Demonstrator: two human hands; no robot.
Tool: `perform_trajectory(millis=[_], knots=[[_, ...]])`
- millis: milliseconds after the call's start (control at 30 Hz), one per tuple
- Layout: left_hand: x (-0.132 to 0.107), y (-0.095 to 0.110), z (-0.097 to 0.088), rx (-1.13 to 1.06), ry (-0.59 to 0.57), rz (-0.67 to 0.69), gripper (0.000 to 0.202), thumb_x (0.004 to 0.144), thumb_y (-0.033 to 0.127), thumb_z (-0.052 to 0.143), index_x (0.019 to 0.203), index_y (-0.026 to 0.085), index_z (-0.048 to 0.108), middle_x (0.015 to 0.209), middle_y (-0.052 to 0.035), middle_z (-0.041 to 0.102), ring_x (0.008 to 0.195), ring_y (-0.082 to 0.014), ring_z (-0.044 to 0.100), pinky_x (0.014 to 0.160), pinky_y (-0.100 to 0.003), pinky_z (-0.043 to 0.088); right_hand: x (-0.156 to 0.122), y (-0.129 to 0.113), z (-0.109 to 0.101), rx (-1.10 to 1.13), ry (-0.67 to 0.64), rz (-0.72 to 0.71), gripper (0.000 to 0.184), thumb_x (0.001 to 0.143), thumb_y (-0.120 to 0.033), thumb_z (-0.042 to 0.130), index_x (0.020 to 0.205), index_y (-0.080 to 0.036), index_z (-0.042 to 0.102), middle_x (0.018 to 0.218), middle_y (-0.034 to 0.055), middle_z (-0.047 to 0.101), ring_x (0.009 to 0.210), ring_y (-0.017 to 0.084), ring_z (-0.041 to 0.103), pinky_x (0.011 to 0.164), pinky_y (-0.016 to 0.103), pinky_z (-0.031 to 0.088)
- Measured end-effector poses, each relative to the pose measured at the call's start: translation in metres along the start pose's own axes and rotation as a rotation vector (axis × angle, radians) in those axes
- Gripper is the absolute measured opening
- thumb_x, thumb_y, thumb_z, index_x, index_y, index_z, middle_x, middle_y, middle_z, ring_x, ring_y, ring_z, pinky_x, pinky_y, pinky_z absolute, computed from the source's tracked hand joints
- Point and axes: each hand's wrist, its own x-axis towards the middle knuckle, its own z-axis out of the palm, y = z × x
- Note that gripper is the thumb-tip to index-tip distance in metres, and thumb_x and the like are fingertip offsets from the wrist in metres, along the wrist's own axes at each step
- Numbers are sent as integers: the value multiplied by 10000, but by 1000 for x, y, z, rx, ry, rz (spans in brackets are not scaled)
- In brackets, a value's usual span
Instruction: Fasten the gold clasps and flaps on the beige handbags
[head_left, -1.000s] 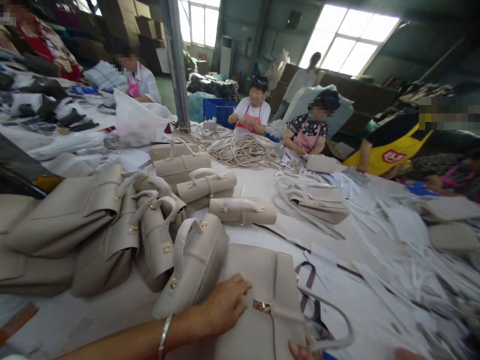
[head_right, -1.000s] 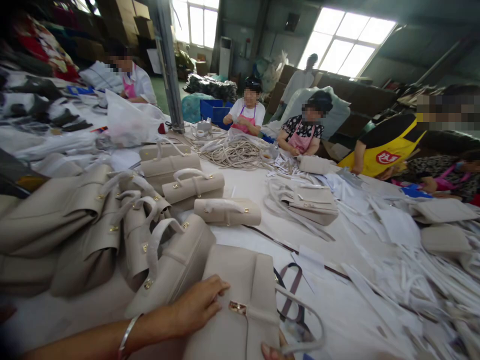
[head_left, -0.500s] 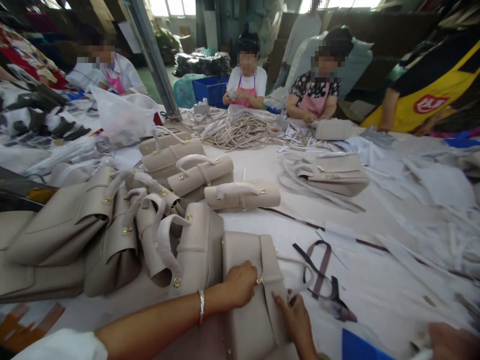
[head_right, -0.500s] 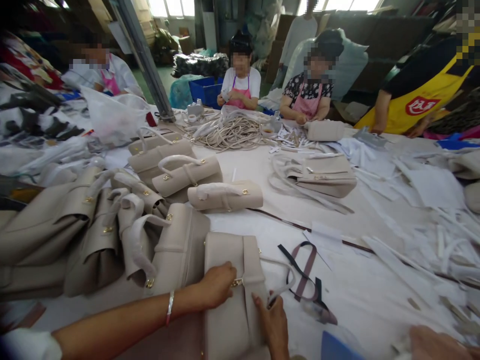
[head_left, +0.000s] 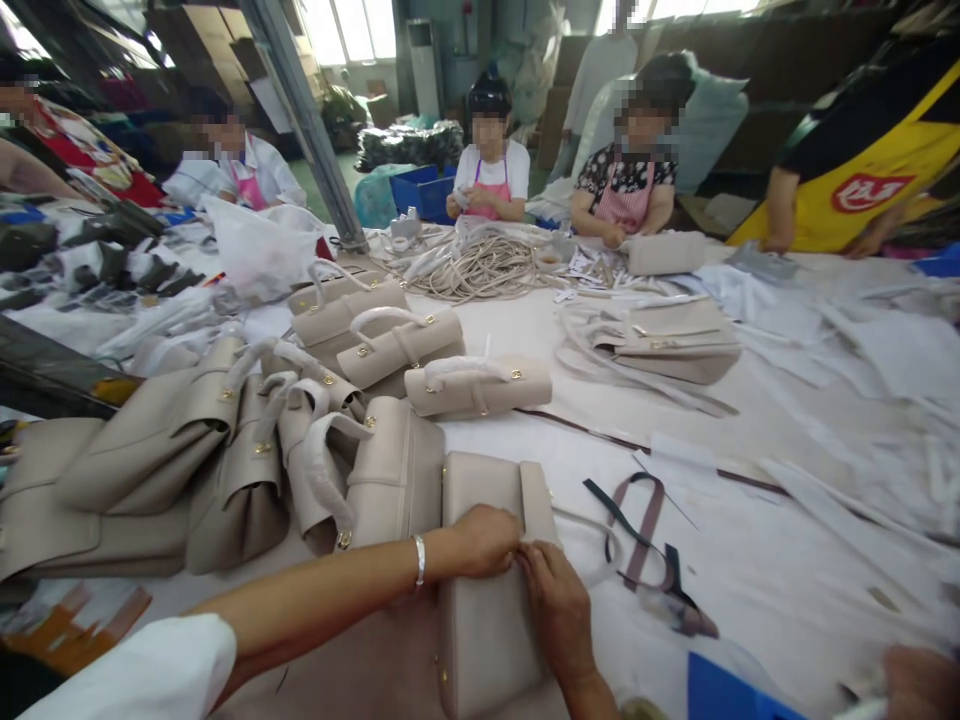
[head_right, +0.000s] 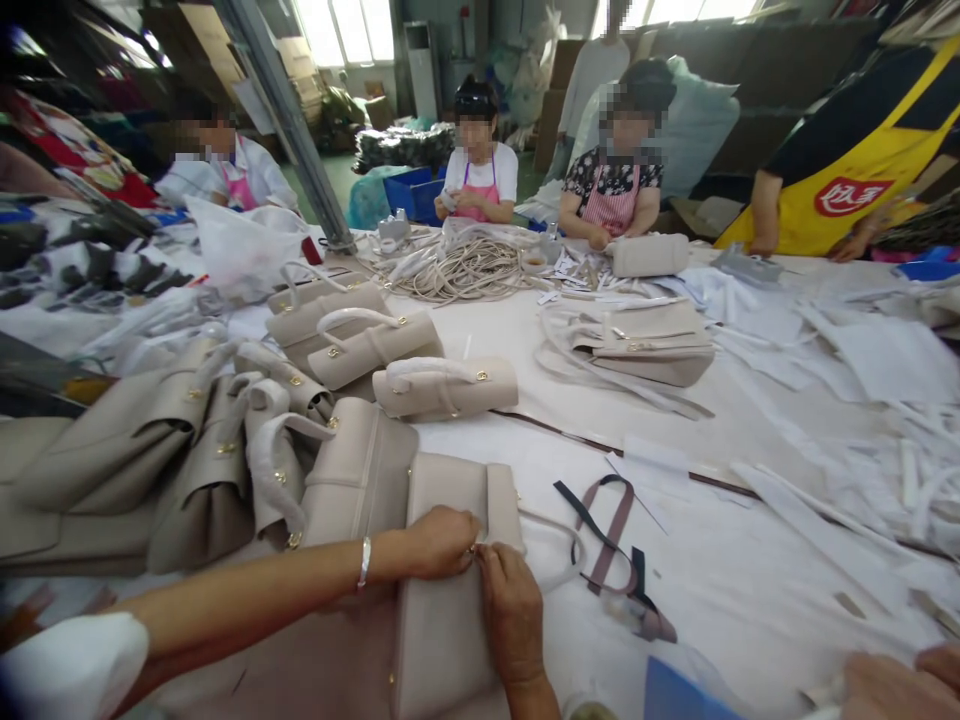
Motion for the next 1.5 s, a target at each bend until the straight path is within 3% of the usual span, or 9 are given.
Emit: perform_trajectory(millis=[300,533,767,967,1167,1400,1500], knots=[[6,-7,3,-115,12,-32,200,759,307,557,859,143,613,848,-104,690,787,-265,665,664,-312,526,17,23,-20,-210,-101,-350,291,888,-25,406,1098,-152,563,960,96,601,870,202,586,792,336,510],[9,-7,-4,-171,-37,-57,191,768,308,535,811,148,631,799,-113,695,735,-258,670,585,-287,499,36,26,-30,-318,-205,-503,283,835,1,383,991,-169,547,845,66,557,757,200,552,662,327,501],[8,-8,-8,-193,-22,-46,166,763,296,530,803,154,606,797,-95,691,732,-258,668,582,-287,500,39,31,-22,-317,-270,-482,225,818,-8,403,898,-192,502,815,45,505,715,200,503,621,343,468],[6,-6,-13,-199,-47,-61,193,798,309,505,878,158,595,864,-96,688,773,-243,661,643,-297,514,30,27,-15,-382,-198,-438,233,828,7,405,889,-196,502,808,38,506,742,208,511,627,348,448],[4,-1,-15,-195,14,-51,238,826,351,498,930,150,570,922,-95,676,776,-262,662,642,-326,524,22,21,-12,-113,-79,-185,132,915,-109,388,856,-194,470,768,29,480,688,163,497,625,294,446],[4,-6,-18,-218,-85,-34,202,799,335,536,853,148,590,853,-101,688,767,-274,668,616,-307,511,26,22,-17,-328,-175,-392,222,845,-9,393,901,-187,514,814,57,530,752,203,526,644,333,464],[3,-8,-19,-254,-54,-49,221,808,357,532,887,155,577,888,-88,680,788,-263,662,639,-309,517,26,23,-15,-276,-111,-377,180,866,-31,421,925,-176,512,814,52,542,774,202,543,672,332,479]])
